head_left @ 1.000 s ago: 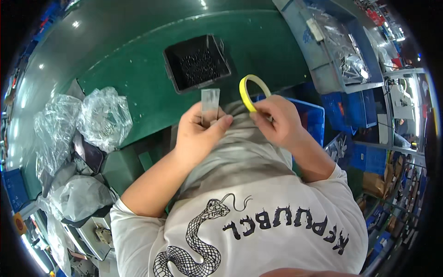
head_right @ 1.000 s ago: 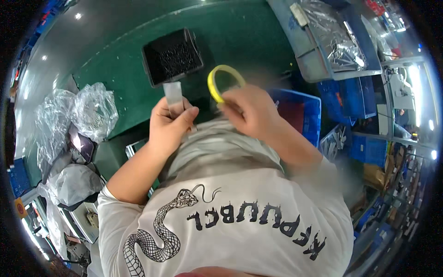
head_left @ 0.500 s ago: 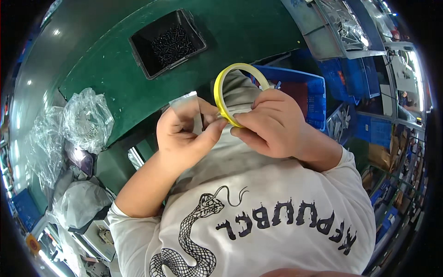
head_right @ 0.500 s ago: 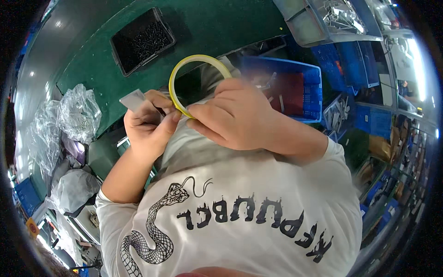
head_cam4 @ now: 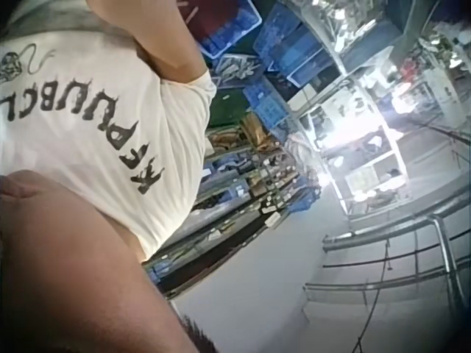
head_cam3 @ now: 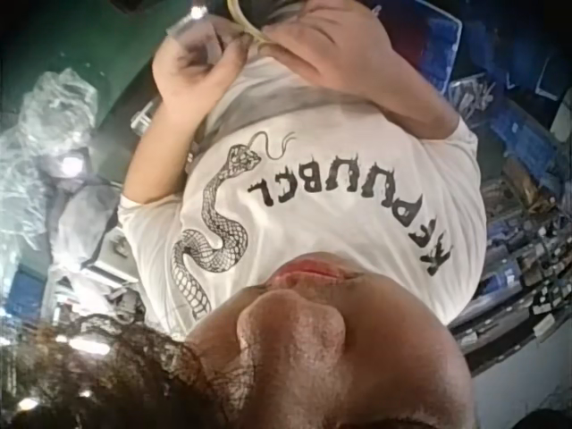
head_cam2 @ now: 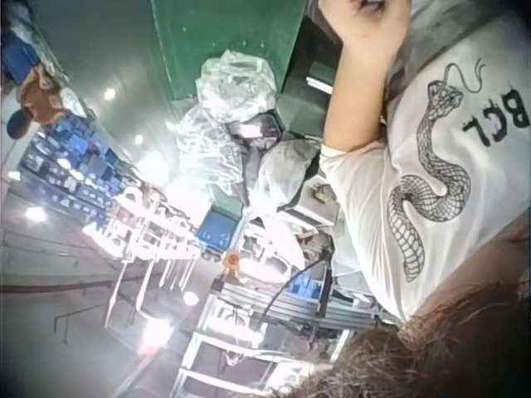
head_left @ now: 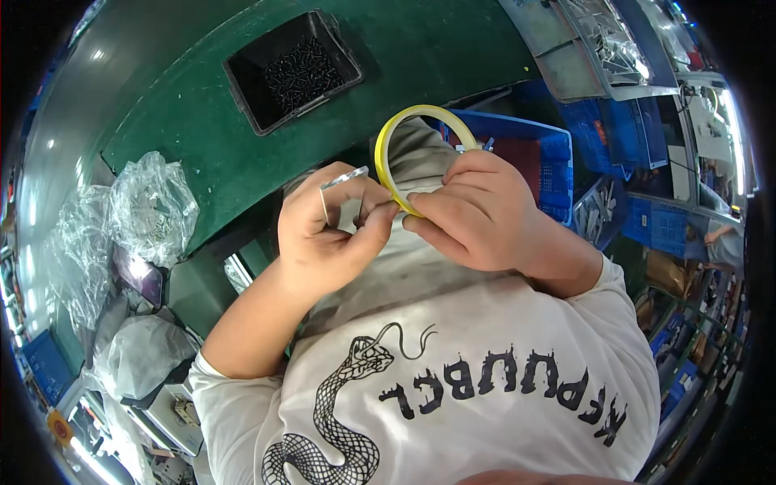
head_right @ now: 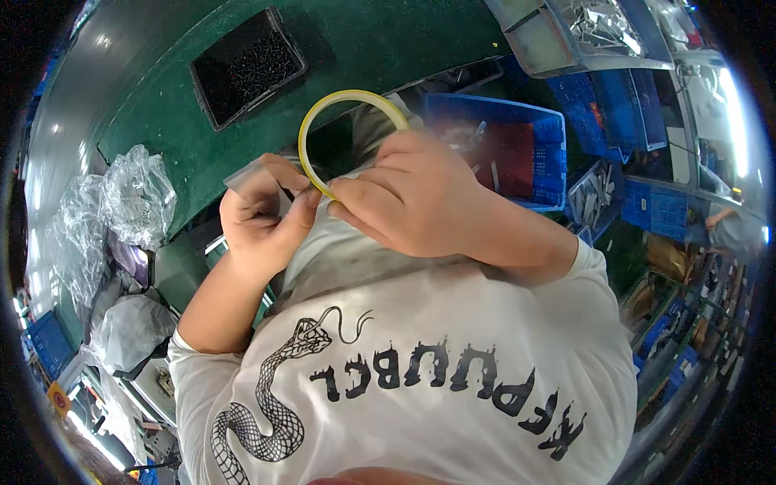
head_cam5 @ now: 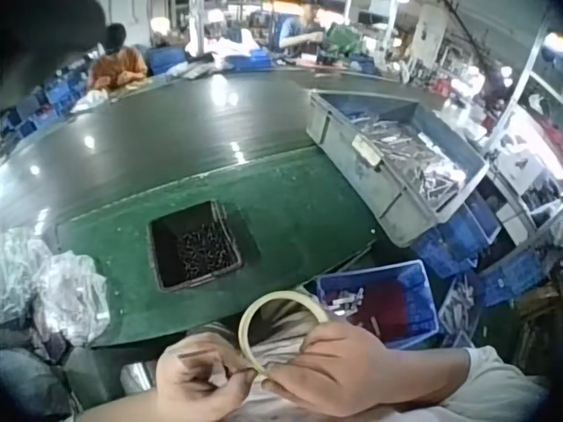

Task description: Applying yellow adhesive tape to small metal components and sorting them into bins.

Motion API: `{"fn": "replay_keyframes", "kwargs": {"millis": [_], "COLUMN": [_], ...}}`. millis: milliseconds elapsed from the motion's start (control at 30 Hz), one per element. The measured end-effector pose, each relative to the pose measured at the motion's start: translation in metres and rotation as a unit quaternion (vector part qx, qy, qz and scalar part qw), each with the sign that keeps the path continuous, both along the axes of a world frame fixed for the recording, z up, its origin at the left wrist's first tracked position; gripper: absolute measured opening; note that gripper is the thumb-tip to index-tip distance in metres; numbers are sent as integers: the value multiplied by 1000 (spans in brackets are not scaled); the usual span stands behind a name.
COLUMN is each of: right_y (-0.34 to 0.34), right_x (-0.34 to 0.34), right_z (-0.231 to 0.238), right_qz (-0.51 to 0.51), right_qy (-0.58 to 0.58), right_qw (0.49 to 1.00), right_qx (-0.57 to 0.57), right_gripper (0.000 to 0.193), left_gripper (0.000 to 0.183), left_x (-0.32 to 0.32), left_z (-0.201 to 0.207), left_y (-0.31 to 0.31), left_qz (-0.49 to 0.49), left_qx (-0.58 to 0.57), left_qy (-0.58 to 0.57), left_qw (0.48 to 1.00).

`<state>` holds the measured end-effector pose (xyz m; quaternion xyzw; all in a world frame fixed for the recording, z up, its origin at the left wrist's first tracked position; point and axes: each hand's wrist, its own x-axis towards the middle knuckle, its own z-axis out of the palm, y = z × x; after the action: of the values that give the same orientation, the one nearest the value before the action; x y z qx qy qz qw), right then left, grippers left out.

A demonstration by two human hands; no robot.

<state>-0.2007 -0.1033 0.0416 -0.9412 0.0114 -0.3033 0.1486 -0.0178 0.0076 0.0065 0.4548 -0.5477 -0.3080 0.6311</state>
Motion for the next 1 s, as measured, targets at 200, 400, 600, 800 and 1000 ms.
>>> {"fn": "replay_keyframes", "kwargs": {"millis": [200, 400, 600, 800, 1000], "right_y": [0, 1, -1, -1, -1], "right_x": [0, 0, 0, 0, -1], "right_z": [-3, -5, -5, -5, -5], "right_qz": [-1, -4, -2, -14, -17], "right_qy": [-3, -5, -2, -4, 19], "right_qw": [1000, 1000, 1000, 1000, 1000], "right_qx": [-4, -2, 9, 7, -11], "right_gripper": [35, 34, 34, 34, 34], "left_gripper": [20, 18, 19, 22, 17], "left_x": [1, 2, 1, -4, -3], "left_z": [0, 2, 0, -6, 1], "left_y": [-1, -1, -2, 3, 2], "left_qz": [9, 2, -15, 74, 95], "left_qx": [-10, 19, -3, 15, 35], "left_qy": [-36, -35, -78, -3, -85], "left_qw": [999, 999, 997, 997, 991]}}
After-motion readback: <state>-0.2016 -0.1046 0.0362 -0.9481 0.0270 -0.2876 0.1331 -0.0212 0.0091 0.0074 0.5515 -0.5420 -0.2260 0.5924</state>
